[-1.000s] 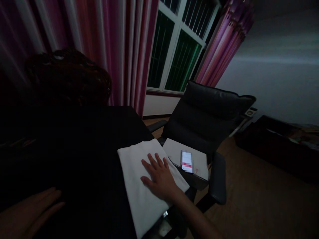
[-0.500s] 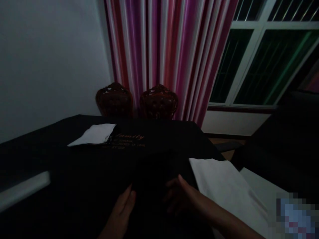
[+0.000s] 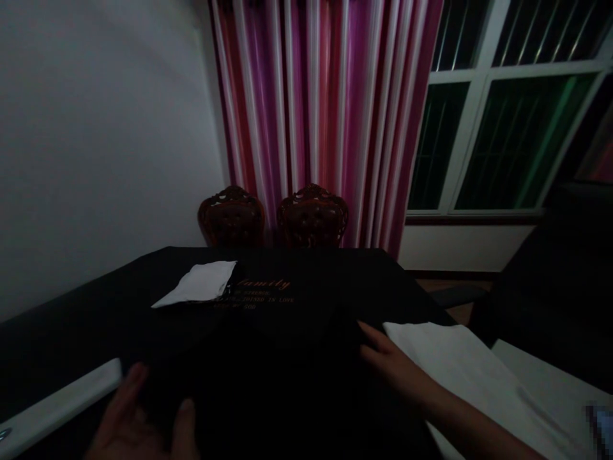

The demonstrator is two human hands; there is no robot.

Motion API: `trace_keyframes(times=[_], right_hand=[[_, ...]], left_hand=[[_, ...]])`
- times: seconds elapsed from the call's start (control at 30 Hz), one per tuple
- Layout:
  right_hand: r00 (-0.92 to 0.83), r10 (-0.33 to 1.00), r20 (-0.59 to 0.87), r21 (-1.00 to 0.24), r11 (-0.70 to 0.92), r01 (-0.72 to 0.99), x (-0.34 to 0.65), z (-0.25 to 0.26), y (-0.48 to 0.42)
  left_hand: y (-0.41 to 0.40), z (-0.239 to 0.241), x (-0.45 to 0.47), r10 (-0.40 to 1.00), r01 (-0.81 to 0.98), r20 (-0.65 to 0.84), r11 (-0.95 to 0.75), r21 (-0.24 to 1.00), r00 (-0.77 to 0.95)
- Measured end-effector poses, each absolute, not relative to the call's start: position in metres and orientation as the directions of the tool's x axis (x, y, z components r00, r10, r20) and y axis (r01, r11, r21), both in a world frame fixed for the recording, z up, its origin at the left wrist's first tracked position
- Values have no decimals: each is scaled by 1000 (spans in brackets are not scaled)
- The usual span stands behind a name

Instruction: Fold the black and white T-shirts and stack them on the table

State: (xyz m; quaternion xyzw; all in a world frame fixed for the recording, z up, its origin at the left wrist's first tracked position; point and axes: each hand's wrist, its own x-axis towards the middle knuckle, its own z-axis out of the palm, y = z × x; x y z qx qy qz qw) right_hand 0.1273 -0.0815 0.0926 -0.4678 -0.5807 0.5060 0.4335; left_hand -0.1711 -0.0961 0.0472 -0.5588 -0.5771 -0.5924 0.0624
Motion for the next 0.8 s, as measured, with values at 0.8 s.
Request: trace_keyframes(times=[0.8], right_hand=[[-138,921,366,-680,365,636,118,123,-122]], left_hand=[[-103,58,-41,840,503,442,-543,672,316]])
